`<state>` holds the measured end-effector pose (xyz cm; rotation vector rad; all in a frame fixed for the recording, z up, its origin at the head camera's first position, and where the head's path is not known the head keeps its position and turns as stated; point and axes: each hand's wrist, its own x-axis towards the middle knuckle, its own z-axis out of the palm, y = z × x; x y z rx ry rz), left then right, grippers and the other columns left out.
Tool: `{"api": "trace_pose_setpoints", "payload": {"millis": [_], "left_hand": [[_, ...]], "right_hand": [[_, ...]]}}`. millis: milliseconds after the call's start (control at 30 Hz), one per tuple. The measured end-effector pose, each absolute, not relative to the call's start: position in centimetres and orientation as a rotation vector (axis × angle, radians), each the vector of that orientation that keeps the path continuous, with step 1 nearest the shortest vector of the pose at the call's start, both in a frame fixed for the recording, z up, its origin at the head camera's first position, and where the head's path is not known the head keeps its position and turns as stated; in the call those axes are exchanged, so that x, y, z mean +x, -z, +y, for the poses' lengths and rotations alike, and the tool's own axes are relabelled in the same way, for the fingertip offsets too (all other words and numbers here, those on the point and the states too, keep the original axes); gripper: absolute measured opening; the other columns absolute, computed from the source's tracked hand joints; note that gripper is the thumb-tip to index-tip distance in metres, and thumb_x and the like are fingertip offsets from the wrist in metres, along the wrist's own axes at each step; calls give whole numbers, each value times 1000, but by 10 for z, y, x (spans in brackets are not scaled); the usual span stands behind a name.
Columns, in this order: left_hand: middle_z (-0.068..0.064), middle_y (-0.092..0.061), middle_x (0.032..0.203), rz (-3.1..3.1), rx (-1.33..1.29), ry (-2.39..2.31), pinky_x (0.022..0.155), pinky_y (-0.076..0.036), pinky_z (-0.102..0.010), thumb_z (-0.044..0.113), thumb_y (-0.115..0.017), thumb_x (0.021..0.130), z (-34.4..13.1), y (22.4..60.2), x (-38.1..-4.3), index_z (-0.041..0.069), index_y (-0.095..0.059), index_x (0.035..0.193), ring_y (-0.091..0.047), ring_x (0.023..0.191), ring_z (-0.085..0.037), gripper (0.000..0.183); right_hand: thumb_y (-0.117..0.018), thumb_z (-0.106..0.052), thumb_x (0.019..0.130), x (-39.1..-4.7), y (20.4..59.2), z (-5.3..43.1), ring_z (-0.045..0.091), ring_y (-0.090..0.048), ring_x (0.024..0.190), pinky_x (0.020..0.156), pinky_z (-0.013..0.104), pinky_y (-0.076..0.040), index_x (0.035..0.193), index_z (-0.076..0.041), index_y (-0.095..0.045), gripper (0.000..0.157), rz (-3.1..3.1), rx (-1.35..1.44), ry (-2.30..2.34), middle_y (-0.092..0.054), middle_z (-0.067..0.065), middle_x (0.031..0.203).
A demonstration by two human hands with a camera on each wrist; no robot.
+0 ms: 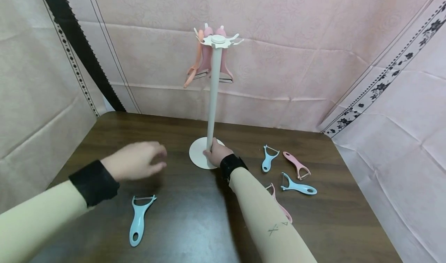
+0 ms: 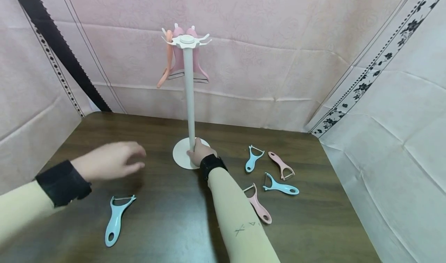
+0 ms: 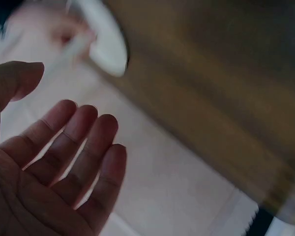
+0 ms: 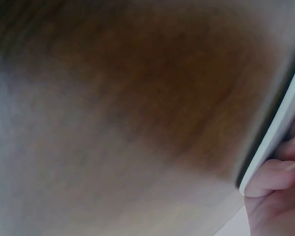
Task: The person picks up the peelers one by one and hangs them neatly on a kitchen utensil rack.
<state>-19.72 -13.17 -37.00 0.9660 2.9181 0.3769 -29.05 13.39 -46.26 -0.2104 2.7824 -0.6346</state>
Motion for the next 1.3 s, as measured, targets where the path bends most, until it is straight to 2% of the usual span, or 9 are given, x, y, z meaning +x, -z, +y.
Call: {"api": "trace_pose_setpoints", "payload": {"millis": [133, 300, 400, 567, 700, 833, 1100, 1300], "left_hand": [[2, -61, 92, 2801, 1256, -234, 70, -51, -35, 26, -71, 87, -123, 386, -175, 9, -68, 105, -58, 78, -11, 25], [7, -56, 83, 2738, 1458, -109, 66, -47, -34, 18, -76, 81, -122, 391, -159, 12, -68, 95, -53, 74, -12, 17], [5, -57, 83, 2715, 1447, -39, 65, -47, -33, 10, -77, 78, -126, 392, -151, 13, -69, 94, -54, 74, -13, 18], [0, -61, 90, 2674, 1284, 69, 70, -49, -38, 2, -79, 77, -132, 396, -143, 11, -71, 101, -56, 79, -17, 27], [-10, -64, 104, 2627, 1124, 72, 82, -49, -48, 0, -78, 78, -136, 400, -140, 8, -68, 109, -60, 93, -28, 33], [-17, -62, 115, 2577, 1009, 55, 90, -44, -55, -1, -78, 77, -137, 402, -138, 6, -65, 114, -58, 107, -37, 39], [-18, -59, 116, 2616, 1072, 138, 87, -46, -52, 5, -84, 72, -136, 415, -131, 3, -58, 120, -58, 105, -36, 54], [-18, -53, 112, 2714, 1288, 247, 75, -51, -42, 10, -87, 70, -132, 423, -116, 3, -53, 117, -58, 93, -31, 58]], "right_hand": [[-54, -41, 98, -292, 461, 135, 18, -61, 102, 88, 37, -47, 127, -9, -42, 45, 2786, -209, 645, -64, 6, 113], [-53, -41, 98, -289, 457, 134, 20, -61, 104, 89, 37, -47, 131, -9, -40, 48, 2788, -213, 649, -64, 8, 116], [-53, -41, 99, -287, 455, 133, 20, -62, 104, 89, 37, -47, 132, -9, -40, 48, 2786, -216, 653, -64, 8, 117], [-54, -41, 98, -287, 456, 133, 19, -62, 102, 88, 37, -47, 129, -9, -42, 46, 2800, -220, 649, -64, 7, 112], [-53, -41, 99, -286, 459, 134, 17, -62, 94, 83, 35, -48, 126, -9, -43, 44, 2819, -224, 610, -65, 4, 104], [-54, -41, 98, -285, 461, 134, 17, -62, 92, 81, 36, -49, 124, -9, -44, 43, 2821, -227, 609, -65, 4, 104], [-53, -41, 99, -285, 463, 134, 17, -63, 96, 82, 35, -49, 124, -9, -44, 41, 2834, -230, 608, -65, 4, 107], [-53, -43, 98, -288, 467, 133, 16, -64, 93, 79, 35, -50, 122, -10, -44, 41, 2840, -232, 589, -66, 4, 105]]}}
